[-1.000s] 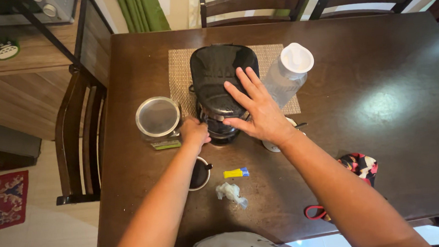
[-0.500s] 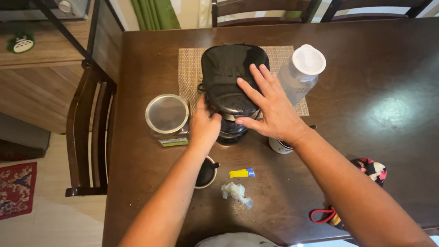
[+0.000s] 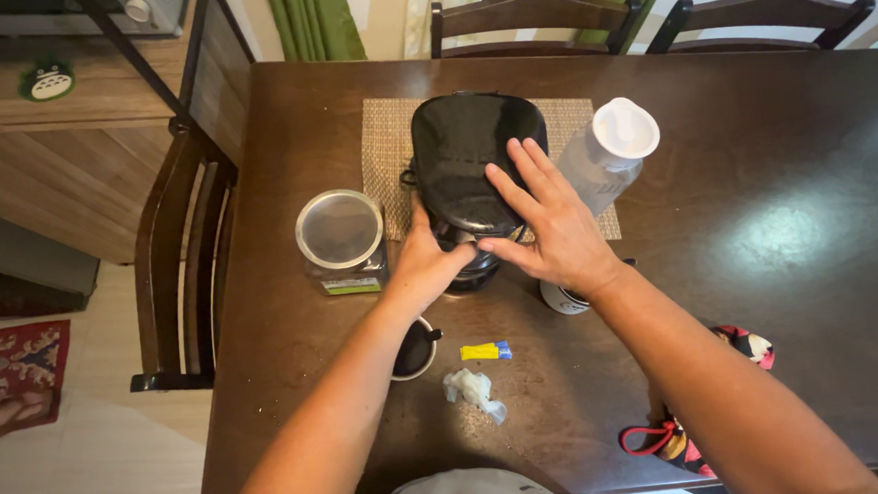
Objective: The person wipes the inside and outside of a glass coffee carafe with a white cloth, then places it into a drip coffee maker. They close the lid, plug the machine into a wall outlet, and move the coffee maker to a shelf.
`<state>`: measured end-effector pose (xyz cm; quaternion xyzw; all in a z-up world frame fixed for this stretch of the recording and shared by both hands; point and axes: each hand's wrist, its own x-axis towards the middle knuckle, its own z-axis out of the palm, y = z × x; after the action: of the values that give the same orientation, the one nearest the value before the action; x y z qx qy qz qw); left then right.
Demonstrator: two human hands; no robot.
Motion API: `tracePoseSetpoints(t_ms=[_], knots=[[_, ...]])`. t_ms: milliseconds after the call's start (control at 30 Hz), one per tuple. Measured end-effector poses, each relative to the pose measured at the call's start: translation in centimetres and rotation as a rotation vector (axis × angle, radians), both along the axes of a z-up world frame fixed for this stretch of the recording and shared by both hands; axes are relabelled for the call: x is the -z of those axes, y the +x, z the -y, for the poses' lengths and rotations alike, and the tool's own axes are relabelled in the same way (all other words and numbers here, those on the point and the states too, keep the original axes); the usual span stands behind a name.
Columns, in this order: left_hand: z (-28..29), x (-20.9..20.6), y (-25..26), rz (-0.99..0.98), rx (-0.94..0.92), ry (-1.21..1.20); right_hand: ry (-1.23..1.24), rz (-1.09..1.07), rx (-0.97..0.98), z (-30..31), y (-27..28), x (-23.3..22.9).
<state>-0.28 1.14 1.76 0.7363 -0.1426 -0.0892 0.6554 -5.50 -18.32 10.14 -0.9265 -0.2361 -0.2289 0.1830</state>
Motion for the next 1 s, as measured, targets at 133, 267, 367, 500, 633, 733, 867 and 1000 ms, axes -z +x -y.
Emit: tracePoseSetpoints(t_ms=[133,267,367,500,633,733,867,1000], knots=[[-0.1,-0.2,0.0,0.058,0.038,-0.034,0.014,0.026,0.002,-0.3,-0.2,0.0],[0.3,-0.2,-0.4,0.074,-0.02,-0.019,-0.005,0.045,0.002,-0.3,-0.3,0.0],[0.7,-0.1,-0.5,0.051,-0.06,0.046,-0.025,0.064,0.005,-0.1,-0.2,0.1],[0.5,0.2,-0.6,-0.023,-0.079,0.182,-0.019,0.071,0.014,-0.3,-0.4,0.4],[0.4,0.5,0.0,0.119,0.02,-0.149,-0.004,0.094,0.0,-0.2,0.1,0.1],[-0.3,1.0,0.2,-0.206,0.106,-0.383,0.007,0.077,-0.004,-0.3,-0.3,0.1],[-1.3,0.7,1.1,-0.108,-0.101,-0.368,0.003,0.106,0.006,-0.1,-0.3,0.4],[-0.8,-0.9,1.8,-0.161,-0.096,-0.408,0.023,0.108,0.014,-0.3,-0.3,0.9]])
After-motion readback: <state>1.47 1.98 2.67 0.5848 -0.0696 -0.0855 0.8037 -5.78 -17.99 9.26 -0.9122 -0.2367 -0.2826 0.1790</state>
